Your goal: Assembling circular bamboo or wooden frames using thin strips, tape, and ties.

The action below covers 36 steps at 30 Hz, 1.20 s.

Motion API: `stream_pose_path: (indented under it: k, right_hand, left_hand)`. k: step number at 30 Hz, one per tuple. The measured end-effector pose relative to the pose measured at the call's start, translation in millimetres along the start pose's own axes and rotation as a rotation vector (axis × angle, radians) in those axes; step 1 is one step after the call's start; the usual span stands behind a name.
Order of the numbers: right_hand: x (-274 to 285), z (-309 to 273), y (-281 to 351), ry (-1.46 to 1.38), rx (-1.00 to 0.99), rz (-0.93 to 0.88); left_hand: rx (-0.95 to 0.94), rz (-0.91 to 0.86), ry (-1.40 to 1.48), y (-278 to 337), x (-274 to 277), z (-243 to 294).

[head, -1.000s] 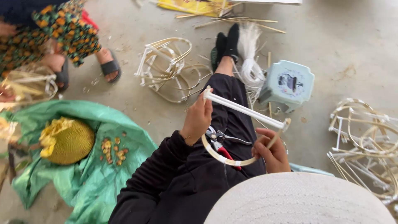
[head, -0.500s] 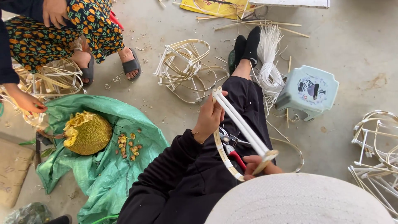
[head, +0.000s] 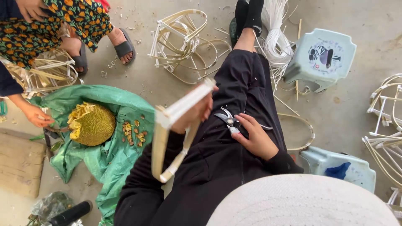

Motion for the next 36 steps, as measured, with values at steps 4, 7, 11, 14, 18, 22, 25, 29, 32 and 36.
stream_pose_path:
  k: [4,7,11,14,18,22,25,29,32,36]
  right_hand:
    - [29,-19,-16,-0.498,-0.185,0.002]
    - [55,-5,-20,-0.712,-0.331,0.112]
    - [69,2,-11,-0.961,-0.337,0.046]
    - [74,-26,-17,-0.879,-0.341,-0.296]
    - [69,-42,-15,-0.979,-0.374,-0.484]
    - [63,-37,-17,-0.835,-0.391,-0.616]
    - [63,-40,-21,-0.836,-0.375,-0.675]
    - [67,-51,-35,-0.785,-0.346,-0.785]
    - [65,-43,-39,-0.754,-0.193,-0.759]
    - [60,-35,-40,-0.745,-0.250,-0.792]
  left_hand:
    - [-0.104,-0.042,-0.183,3,-14,11]
    - [-0.446,0.148,-0.732,2,-20,41]
    - [-0.825,0.030,-1.455,33,-55,59]
    - [-0.757,-0.135,-1.419,55,-81,68]
    - [-0.599,-0.201,-1.253,66,-73,59]
    - [-0.286,-0.420,-1.044,57,-66,51]
    - [-0.061,-0.534,-0.936,52,-68,58]
    - [-0.038,-0.552,-0.870,53,-65,52]
    - [-0.249,-0.500,-0.896,59,-66,50]
    - [-0.407,-0.429,-0.930,66,-71,46]
Point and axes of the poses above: each hand's wrist, its own y-axis away from the middle knuckle, its own x-axis out of the back of the hand, z = x × y, the point moved 1 cm from there along -y, towards the middle knuckle, and after that the axes turned 9 degrees about -y, right-handed, at the moved point
